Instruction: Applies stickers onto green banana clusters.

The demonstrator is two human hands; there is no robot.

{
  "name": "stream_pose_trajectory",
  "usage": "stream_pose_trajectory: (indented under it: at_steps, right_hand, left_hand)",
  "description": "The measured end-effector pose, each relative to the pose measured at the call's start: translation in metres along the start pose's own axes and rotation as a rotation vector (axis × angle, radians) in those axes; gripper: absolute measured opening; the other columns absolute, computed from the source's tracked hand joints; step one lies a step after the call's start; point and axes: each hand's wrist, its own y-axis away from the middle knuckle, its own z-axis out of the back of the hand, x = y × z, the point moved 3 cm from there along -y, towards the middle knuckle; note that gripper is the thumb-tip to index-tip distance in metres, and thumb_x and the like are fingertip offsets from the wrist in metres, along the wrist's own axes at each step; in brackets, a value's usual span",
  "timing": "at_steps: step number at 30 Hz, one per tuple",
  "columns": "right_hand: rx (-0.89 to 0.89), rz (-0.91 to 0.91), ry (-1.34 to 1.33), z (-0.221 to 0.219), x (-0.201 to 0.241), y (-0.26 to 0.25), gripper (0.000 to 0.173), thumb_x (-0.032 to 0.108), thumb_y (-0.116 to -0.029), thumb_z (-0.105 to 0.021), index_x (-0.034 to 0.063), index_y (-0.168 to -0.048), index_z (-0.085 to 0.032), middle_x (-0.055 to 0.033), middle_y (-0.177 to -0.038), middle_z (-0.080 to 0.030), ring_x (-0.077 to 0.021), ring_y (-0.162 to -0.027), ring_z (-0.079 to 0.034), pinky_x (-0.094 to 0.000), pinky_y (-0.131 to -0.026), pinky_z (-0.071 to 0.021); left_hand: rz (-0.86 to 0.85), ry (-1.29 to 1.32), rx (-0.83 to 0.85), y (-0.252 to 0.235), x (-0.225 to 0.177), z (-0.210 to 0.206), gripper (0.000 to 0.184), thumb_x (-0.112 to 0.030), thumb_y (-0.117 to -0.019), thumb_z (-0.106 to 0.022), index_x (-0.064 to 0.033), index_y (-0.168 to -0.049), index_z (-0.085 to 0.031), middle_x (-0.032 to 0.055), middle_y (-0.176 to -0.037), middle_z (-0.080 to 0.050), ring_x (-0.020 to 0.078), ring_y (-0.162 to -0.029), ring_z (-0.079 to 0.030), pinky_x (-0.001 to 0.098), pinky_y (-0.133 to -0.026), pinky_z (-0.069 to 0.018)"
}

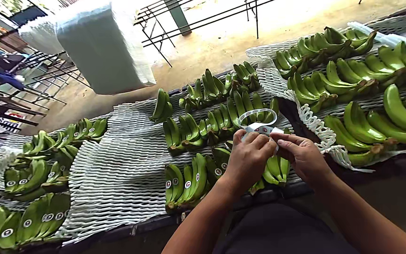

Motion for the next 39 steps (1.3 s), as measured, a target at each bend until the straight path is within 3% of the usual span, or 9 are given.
stream_pose_trajectory:
  at_steps: [4,8,12,18,23,28,31,35,39]
  right_hand:
    - [-0.025,-0.054,-0.059,0.002,-0.002,-0.004,0.025,-0.002,-0.1054,-0.042,-0.0076,-0.118,-0.063,-0.0097,-0.099,-0.073,-0.0122,-0.080,-0.073,-0.0262,-0.077,-0.0615]
    - [-0.073,-0.031,0.011,0.006,-0.004,-0.009,0.040,-0.014,-0.0938,-0.057,-0.0037,-0.132,-0.051,-0.0120,-0.111,-0.061,-0.0132,-0.083,-0.070,-0.0264,-0.073,-0.0620]
    - [-0.071,0.009,-0.004,0.002,-0.009,-0.010,0.023,-0.016,-0.0912,-0.059,-0.0030,-0.110,-0.061,-0.0072,-0.090,-0.071,-0.0116,-0.074,-0.071,-0.0264,-0.070,-0.0625]
    - [-0.045,-0.049,-0.014,-0.009,-0.018,-0.010,0.018,-0.013,-0.0938,-0.058,-0.0069,-0.108,-0.067,-0.0077,-0.087,-0.072,-0.0101,-0.076,-0.071,-0.0242,-0.071,-0.0613]
    - [-0.135,-0.041,0.034,0.004,-0.020,-0.020,0.023,-0.010,-0.0964,-0.057,-0.0080,-0.118,-0.064,-0.0113,-0.098,-0.070,-0.0126,-0.079,-0.071,-0.0261,-0.075,-0.0611]
    - [-0.246,0.005,0.001,0.029,-0.011,-0.027,0.021,-0.010,-0.0977,-0.055,-0.0074,-0.117,-0.063,-0.0097,-0.093,-0.070,-0.0122,-0.076,-0.070,-0.0260,-0.074,-0.0610]
    - [-0.266,0.027,-0.045,0.034,-0.006,-0.027,0.019,-0.010,-0.0993,-0.051,-0.0059,-0.113,-0.064,-0.0084,-0.089,-0.070,-0.0122,-0.074,-0.070,-0.0257,-0.072,-0.0612]
    - [-0.267,0.062,-0.057,0.032,-0.001,-0.024,0.018,-0.009,-0.0996,-0.050,-0.0033,-0.112,-0.062,-0.0069,-0.089,-0.070,-0.0124,-0.074,-0.071,-0.0263,-0.071,-0.0619]
    - [-0.201,0.160,0.026,0.036,0.002,-0.022,0.040,-0.017,-0.0885,-0.060,0.0020,-0.123,-0.052,-0.0051,-0.099,-0.064,-0.0104,-0.081,-0.069,-0.0261,-0.075,-0.0614]
  left_hand:
    - [-0.052,0.010,-0.075,0.006,0.003,0.001,0.014,-0.015,-0.0983,-0.063,-0.0153,-0.086,-0.070,0.0021,-0.101,-0.073,0.0181,-0.107,-0.067,0.0465,-0.106,-0.0408]
    - [0.078,0.274,-0.107,0.011,0.013,0.003,0.013,-0.021,-0.0995,-0.064,-0.0122,-0.097,-0.072,0.0032,-0.105,-0.073,0.0174,-0.111,-0.065,0.0412,-0.103,-0.0419]
    - [-0.014,0.179,-0.051,0.010,0.004,-0.002,0.030,-0.013,-0.0989,-0.062,-0.0121,-0.128,-0.066,0.0012,-0.102,-0.076,0.0164,-0.106,-0.068,0.0483,-0.108,-0.0368]
    - [-0.121,0.000,-0.037,0.014,-0.003,-0.002,0.031,-0.005,-0.1011,-0.054,-0.0200,-0.125,-0.067,-0.0028,-0.105,-0.076,0.0157,-0.100,-0.068,0.0485,-0.106,-0.0380]
    - [0.442,0.510,-0.056,0.041,0.030,0.005,0.041,-0.001,-0.0901,-0.069,0.0037,-0.130,-0.061,0.0076,-0.092,-0.072,0.0135,-0.089,-0.071,0.0309,-0.088,-0.0572]
    - [0.955,0.518,0.314,0.091,0.059,-0.018,0.062,0.001,-0.0886,-0.069,0.0005,-0.145,-0.042,0.0086,-0.092,-0.067,0.0167,-0.079,-0.067,0.0344,-0.078,-0.0566]
    - [0.949,0.418,0.392,0.106,0.051,-0.035,0.056,0.002,-0.0916,-0.065,0.0023,-0.143,-0.043,0.0122,-0.094,-0.068,0.0231,-0.085,-0.068,0.0399,-0.083,-0.0559]
    - [0.744,0.221,0.154,0.119,0.047,-0.056,0.045,0.006,-0.0845,-0.069,0.0100,-0.127,-0.056,0.0192,-0.091,-0.068,0.0361,-0.082,-0.069,0.0536,-0.079,-0.0551]
    - [0.616,-0.032,0.102,0.108,0.048,-0.048,0.039,-0.004,-0.0755,-0.083,0.0044,-0.111,-0.069,0.0278,-0.113,-0.066,0.0458,-0.097,-0.067,0.0576,-0.077,-0.0530]
